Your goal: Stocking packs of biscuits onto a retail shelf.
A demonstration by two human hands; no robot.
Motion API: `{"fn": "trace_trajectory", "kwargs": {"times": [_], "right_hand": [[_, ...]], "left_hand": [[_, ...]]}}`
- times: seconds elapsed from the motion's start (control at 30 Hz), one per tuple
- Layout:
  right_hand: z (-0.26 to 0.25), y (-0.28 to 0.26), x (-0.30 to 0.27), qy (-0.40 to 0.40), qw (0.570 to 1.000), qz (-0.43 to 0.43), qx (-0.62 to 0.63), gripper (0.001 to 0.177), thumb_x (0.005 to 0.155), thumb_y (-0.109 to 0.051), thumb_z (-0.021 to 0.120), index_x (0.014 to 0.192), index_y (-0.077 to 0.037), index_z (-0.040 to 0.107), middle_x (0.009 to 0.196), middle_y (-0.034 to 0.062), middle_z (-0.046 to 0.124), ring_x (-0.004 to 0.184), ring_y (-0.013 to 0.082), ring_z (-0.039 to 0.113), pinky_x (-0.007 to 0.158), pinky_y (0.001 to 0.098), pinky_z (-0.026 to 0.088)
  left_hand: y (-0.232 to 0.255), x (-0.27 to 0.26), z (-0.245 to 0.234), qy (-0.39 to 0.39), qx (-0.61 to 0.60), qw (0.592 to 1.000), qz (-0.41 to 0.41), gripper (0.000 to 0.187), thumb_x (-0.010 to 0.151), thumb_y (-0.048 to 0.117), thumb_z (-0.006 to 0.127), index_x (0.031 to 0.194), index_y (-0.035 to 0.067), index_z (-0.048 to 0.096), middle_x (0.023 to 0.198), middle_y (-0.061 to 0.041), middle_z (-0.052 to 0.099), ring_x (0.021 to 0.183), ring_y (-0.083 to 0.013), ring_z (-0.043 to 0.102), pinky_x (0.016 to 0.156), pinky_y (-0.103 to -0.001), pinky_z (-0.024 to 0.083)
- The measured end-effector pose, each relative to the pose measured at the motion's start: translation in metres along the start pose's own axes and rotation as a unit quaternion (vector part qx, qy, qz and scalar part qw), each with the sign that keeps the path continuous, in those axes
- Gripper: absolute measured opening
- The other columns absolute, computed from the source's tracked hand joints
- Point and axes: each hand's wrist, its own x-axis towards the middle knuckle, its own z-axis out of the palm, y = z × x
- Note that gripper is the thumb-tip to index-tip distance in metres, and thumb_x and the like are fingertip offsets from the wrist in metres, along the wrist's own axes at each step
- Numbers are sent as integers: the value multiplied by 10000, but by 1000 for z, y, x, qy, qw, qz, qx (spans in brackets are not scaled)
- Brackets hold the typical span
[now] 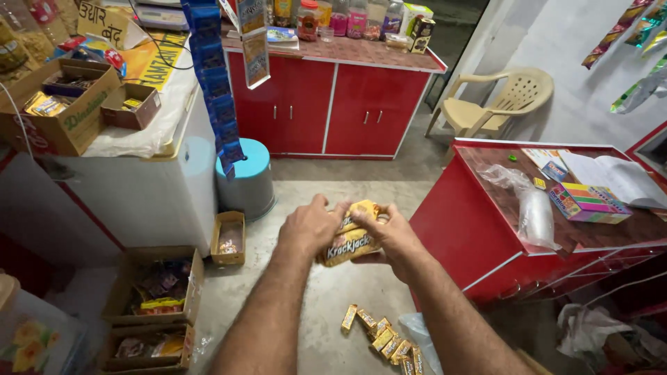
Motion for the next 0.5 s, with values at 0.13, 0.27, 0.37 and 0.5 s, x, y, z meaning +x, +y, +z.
{"fn": "trace_trajectory", "kwargs": {"times": [0.13,0.27,0.37,0.5], "right_hand": [[11,-6,8,37,999,-1,36,675,887,-399,727,1375,-72,396,1115,212,714,889,310,783,719,489,701],[25,-13,19,60,995,-17,75,715,890,-372,687,1456,-185,292,1233,174,644,928,305,759,733,494,690],[33,-19,33,40,996,-20,71,678,913,-391,645,1459,-195,295,1273,161,629,967,294,752,736,482,688],[46,-28,59,-5,999,-36,30,610,938,-423,600,1431,-170,346,1276,143,629,1001,266,752,743,455,694]], "left_hand": [[-29,34,14,66,-110,992,-5,782,923,769,503,1429,173,525,1300,-195,682,1188,-337,663,1013,-505,531],[-39,35,14,4,-382,924,7,719,854,590,665,1374,127,485,1200,-162,685,963,-273,763,677,-408,673],[-41,39,10,43,-395,917,31,711,849,577,672,1368,126,490,1177,-149,707,922,-232,755,622,-362,665],[-48,53,-2,136,-395,908,41,710,868,575,651,1375,106,485,1156,-140,701,891,-220,757,571,-369,662]]}}
